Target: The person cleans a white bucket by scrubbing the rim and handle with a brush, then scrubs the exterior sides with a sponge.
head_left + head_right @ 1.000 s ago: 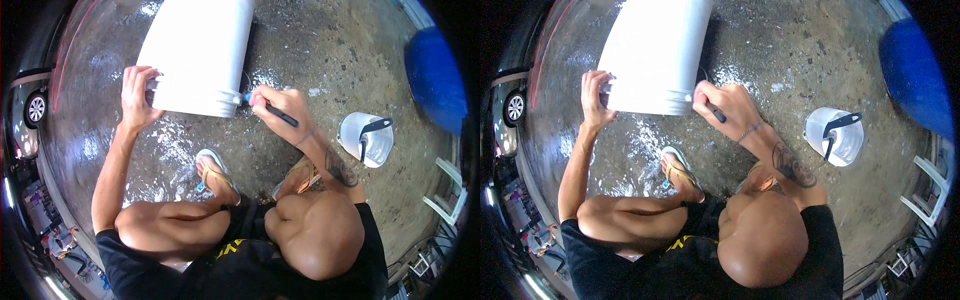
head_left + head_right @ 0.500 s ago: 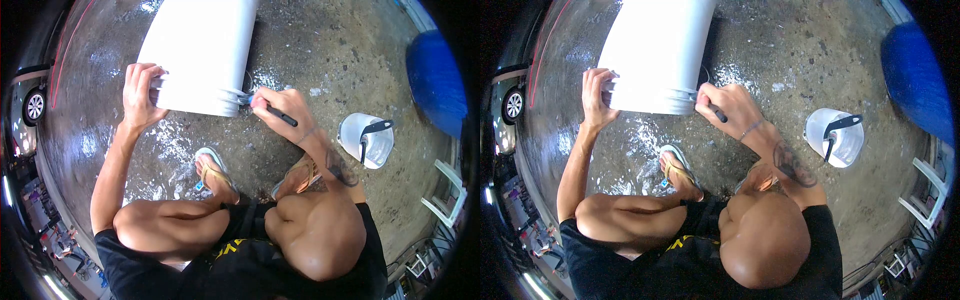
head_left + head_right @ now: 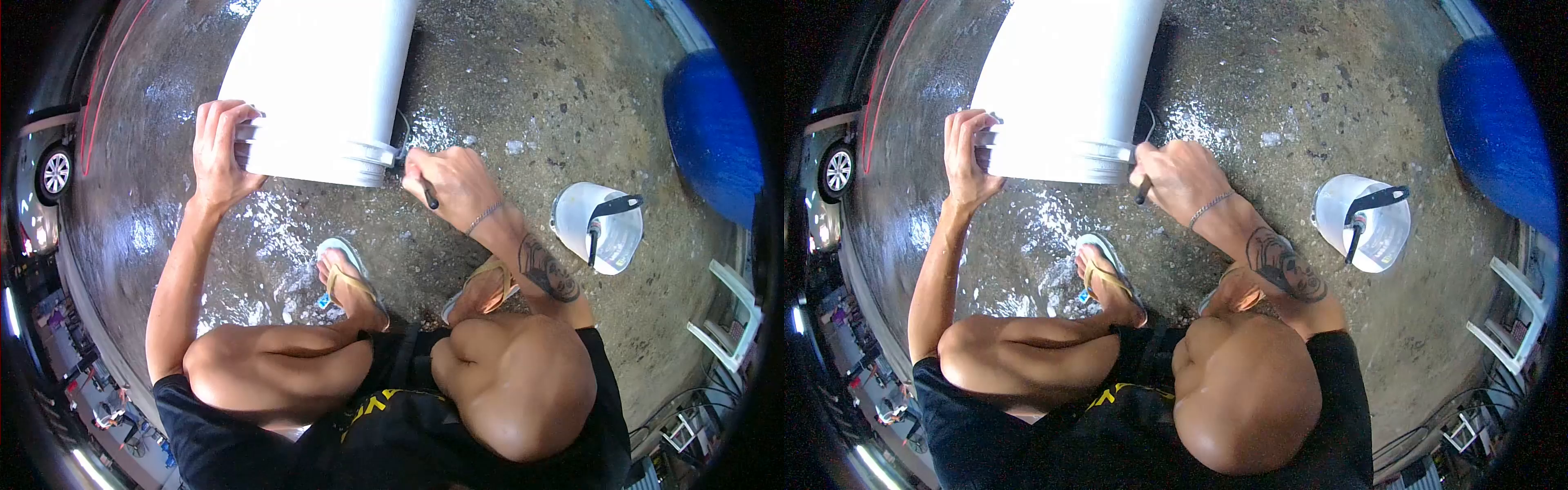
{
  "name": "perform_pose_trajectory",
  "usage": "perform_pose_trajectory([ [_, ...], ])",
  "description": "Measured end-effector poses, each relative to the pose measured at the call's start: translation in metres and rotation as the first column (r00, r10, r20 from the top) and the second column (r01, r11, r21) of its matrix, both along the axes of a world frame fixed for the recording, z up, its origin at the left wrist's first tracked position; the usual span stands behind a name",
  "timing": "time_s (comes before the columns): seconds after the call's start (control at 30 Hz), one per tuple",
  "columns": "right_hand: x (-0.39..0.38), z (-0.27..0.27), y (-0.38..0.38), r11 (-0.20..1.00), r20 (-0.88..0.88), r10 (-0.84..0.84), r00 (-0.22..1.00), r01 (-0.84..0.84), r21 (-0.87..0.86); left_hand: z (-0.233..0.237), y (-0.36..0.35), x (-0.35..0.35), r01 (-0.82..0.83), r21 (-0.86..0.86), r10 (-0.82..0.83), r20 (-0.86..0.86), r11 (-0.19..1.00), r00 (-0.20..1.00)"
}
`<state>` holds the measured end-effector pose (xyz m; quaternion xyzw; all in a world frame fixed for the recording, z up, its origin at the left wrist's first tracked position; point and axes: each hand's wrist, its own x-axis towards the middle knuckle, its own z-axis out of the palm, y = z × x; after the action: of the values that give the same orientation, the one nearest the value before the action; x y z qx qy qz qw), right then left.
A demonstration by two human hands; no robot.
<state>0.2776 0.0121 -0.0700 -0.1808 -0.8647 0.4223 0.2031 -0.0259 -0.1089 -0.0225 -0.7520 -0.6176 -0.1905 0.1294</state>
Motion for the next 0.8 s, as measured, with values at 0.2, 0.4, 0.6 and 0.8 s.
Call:
perform_pose_trajectory([
  [0.2,-0.012,0.002,-0.003,0.984,-0.131,0.035,0.991,-0.056,-0.167,-0.002,-0.002,-0.014,-0.026,-0.004,0.026,-0.014,1.000,1.000],
  [0.4,0.017,-0.016,0.013,0.972,0.070,-0.107,0.992,0.119,-0.204,-0.007,-0.038,-0.077,-0.187,-0.078,0.192,0.060,0.979,0.980],
  [0.6,0.007,-0.041,0.000,0.880,0.120,-0.174,0.977,0.209,-0.427,-0.003,-0.034,-0.033,-0.057,-0.194,-0.018,-0.366,0.979,0.931],
  [0.8,-0.028,-0.010,-0.011,0.792,-0.132,-0.104,0.986,0.002,-0.610,0.005,0.002,-0.016,0.012,-0.199,-0.082,-0.348,0.980,0.934],
])
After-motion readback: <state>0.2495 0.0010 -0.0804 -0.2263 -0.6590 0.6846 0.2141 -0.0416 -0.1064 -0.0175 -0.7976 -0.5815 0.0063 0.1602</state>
